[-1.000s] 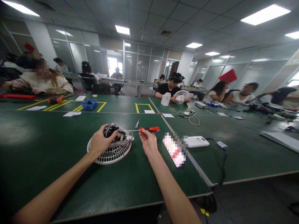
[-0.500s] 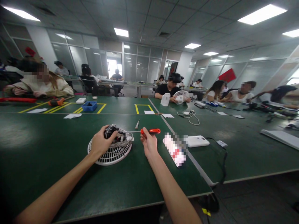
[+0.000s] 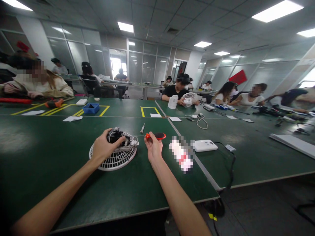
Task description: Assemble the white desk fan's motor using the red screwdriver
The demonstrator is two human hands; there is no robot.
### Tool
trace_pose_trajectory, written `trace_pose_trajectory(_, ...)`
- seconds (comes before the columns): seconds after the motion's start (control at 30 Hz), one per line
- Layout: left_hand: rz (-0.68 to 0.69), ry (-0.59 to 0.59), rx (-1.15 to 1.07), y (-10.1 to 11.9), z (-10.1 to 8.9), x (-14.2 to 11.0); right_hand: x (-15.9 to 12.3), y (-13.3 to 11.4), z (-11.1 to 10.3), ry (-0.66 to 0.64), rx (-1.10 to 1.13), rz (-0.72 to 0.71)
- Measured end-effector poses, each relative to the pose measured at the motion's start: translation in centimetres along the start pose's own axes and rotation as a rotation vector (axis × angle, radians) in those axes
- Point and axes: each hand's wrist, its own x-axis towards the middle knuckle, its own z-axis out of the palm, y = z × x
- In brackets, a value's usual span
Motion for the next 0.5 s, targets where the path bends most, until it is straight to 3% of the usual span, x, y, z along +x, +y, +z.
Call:
trace_pose_trajectory(0.23, 0.003, 0.009, 0.000, 0.2, 0.0, -0.1, 0.0, -0.9, -0.2, 0.016, -0.121, 0.060)
trace_pose_trajectory(0.5, 0.003, 0.015, 0.012, -0.1, 0.2, 0.1, 0.5, -1.4, -0.2, -0.040, 0.032, 0.131)
